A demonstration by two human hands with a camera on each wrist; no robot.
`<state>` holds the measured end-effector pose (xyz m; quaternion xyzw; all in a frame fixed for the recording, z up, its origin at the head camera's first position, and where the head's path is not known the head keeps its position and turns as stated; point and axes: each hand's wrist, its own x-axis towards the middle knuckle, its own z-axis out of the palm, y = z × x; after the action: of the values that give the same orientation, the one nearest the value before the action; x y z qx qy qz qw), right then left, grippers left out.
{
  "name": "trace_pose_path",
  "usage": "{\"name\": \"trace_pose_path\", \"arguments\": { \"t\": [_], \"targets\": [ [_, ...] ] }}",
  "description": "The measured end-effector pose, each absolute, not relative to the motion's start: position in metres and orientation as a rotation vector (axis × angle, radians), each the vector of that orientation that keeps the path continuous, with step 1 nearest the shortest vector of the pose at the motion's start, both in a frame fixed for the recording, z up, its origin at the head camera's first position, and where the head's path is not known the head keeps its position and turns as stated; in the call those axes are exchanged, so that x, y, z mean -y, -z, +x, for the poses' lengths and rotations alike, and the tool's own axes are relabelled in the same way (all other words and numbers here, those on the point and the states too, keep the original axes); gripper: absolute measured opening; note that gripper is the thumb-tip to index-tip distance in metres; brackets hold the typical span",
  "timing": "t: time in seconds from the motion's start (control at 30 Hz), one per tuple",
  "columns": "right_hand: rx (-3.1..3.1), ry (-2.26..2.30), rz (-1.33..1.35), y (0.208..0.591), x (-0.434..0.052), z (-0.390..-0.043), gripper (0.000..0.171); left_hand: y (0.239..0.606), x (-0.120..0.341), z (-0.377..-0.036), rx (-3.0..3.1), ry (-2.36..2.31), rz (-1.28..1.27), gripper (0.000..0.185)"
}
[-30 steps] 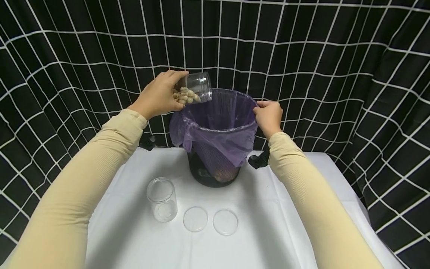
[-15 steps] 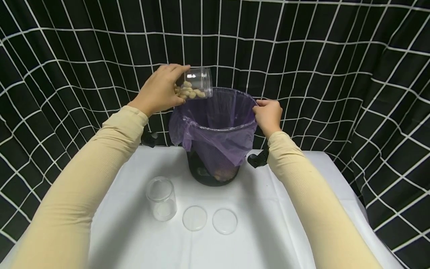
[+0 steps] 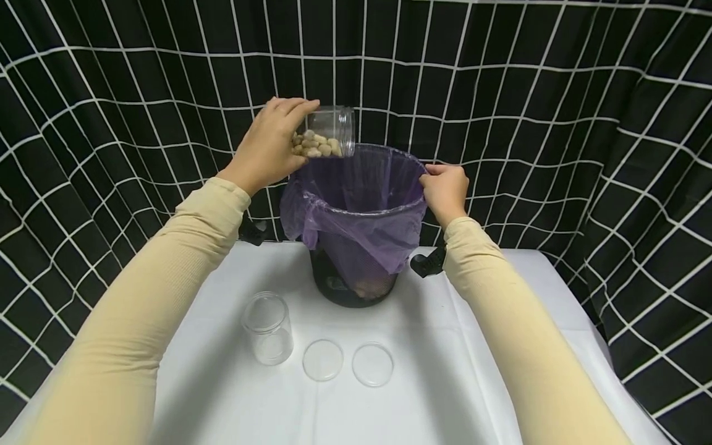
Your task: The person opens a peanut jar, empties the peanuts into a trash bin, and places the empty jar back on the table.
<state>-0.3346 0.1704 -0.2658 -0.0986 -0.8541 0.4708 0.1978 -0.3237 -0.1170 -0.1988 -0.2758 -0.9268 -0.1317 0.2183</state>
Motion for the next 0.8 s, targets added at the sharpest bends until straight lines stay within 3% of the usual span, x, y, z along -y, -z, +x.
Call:
{"name": "trace_pose_path", "arguments": {
  "t": [0.8],
  "targets": [
    [2.351,-1.363,-0.307,0.265,-0.1688,-0.3315,0.035,0.2049,0.1072,-0.3238,2.427,0.305,-0.823,0.076]
  ]
}}
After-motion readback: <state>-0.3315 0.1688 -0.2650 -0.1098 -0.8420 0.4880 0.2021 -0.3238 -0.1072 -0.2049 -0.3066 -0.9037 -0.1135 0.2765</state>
